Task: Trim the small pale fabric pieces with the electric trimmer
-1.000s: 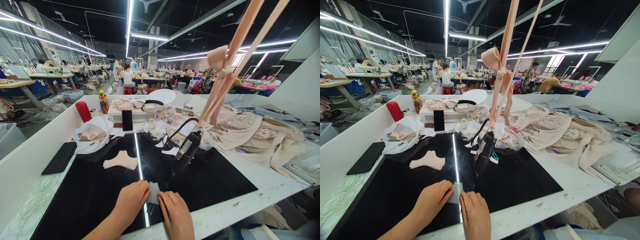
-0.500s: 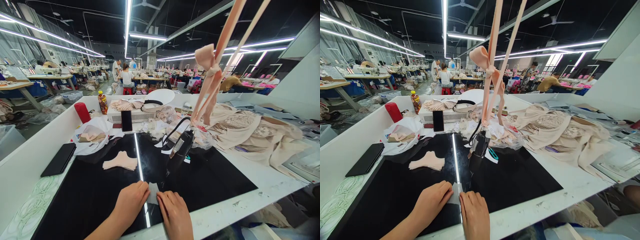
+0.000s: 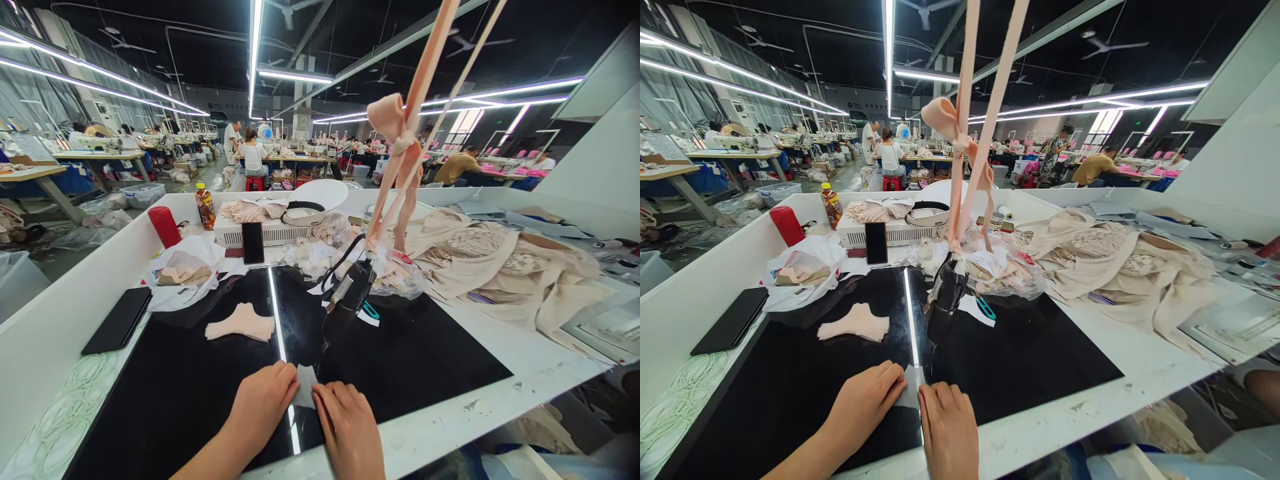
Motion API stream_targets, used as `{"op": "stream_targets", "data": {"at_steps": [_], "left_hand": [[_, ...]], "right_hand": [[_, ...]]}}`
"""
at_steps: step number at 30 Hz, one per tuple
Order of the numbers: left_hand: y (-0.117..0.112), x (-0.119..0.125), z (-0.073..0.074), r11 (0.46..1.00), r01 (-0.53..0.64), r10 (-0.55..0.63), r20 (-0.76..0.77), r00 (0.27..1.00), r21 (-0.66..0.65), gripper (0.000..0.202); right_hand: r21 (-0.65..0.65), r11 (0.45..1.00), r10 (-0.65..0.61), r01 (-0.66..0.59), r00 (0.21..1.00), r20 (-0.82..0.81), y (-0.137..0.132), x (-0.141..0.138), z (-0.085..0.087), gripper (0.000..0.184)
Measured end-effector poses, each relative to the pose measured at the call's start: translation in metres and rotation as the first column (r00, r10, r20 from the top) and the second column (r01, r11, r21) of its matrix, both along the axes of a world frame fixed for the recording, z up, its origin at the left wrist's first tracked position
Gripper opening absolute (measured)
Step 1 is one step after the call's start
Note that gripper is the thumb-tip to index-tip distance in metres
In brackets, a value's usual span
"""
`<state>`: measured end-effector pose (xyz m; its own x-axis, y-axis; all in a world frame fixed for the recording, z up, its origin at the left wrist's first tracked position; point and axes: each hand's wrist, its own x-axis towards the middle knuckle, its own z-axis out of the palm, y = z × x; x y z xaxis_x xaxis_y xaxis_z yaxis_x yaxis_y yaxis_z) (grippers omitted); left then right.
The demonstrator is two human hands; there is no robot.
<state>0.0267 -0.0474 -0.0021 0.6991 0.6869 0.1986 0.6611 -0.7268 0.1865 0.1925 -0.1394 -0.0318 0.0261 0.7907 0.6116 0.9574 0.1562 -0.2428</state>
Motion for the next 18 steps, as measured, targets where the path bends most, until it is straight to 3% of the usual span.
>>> {"op": "stream_targets", "data": {"at_steps": [9,15,18], "left_hand": [[-0.0015,0.0000,0.0017,0.999,0.007,-0.006,-0.027,1.000,0.049,0.011],[0.0009,-0.0015,0.0011,0.987,0.011,-0.005,-0.039,0.999,0.159,0.020],[-0.0009,-0.0001,0.0017,0.976,0.068,-0.066,-0.016,0.998,0.207,0.026]], "right_hand": [[-0.027,0.999,-0.029,0.029,1.000,-0.009,-0.0019,-0.0038,-0.0016,0.032],[-0.041,0.999,-0.028,0.029,0.999,0.016,-0.0013,-0.0018,-0.0043,0.030],[-0.051,0.999,-0.013,0.014,1.000,0.019,-0.0009,-0.0006,-0.0043,0.027]]}}
